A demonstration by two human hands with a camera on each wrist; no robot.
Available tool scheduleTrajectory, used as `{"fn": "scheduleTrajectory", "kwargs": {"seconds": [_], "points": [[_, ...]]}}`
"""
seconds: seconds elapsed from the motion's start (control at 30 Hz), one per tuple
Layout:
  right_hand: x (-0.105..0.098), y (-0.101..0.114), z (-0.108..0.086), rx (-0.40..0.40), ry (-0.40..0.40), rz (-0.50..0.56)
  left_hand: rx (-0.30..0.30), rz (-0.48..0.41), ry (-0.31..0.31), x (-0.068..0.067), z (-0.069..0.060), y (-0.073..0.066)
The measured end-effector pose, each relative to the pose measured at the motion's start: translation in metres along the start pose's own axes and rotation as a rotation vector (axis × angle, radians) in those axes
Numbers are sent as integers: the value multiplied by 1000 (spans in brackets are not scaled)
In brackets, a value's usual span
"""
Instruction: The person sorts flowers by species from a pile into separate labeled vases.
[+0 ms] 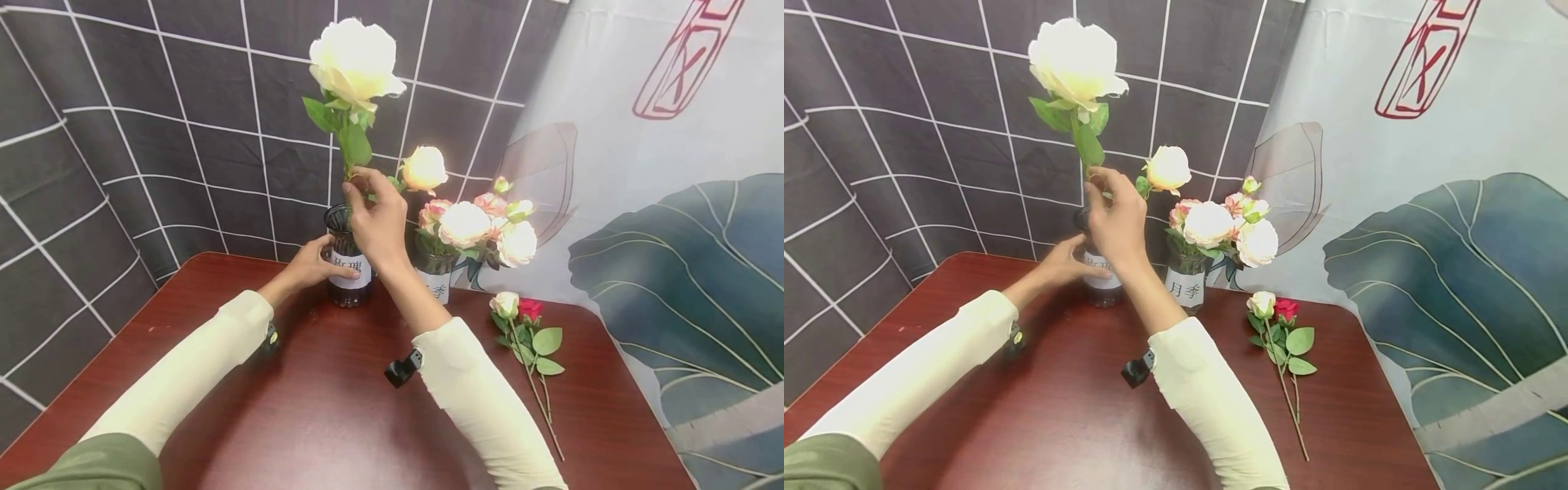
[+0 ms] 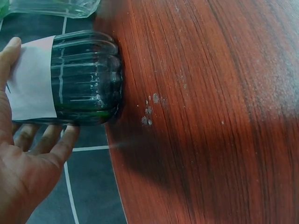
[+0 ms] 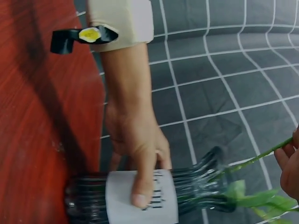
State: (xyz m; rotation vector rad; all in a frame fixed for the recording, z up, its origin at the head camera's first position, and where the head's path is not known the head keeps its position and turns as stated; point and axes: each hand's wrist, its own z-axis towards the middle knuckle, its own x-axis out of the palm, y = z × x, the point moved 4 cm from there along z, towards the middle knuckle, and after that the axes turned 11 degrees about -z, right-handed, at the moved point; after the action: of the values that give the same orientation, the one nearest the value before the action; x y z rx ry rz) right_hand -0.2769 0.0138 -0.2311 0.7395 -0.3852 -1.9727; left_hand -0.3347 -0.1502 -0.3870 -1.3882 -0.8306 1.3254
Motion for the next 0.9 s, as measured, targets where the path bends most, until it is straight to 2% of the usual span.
{"fn": "scheduleTrajectory", "kwargs": {"seconds": [0.2,0.4,0.6,0.87,0.9], "points": [[14,-17,-9,139,61,-45,8,50,-6,-1,3,2],[22,-28,-15,204,123,-117,21,67,-11,-2,5,4],[26,-31,-18,195,195,-186,26,59,-11,-3,5,3],[31,-23,-18,98,228,-308,38,90,-22,-2,3,0],[32,-22,-18,95,232,-330,48,94,-27,-4,6,5]]}}
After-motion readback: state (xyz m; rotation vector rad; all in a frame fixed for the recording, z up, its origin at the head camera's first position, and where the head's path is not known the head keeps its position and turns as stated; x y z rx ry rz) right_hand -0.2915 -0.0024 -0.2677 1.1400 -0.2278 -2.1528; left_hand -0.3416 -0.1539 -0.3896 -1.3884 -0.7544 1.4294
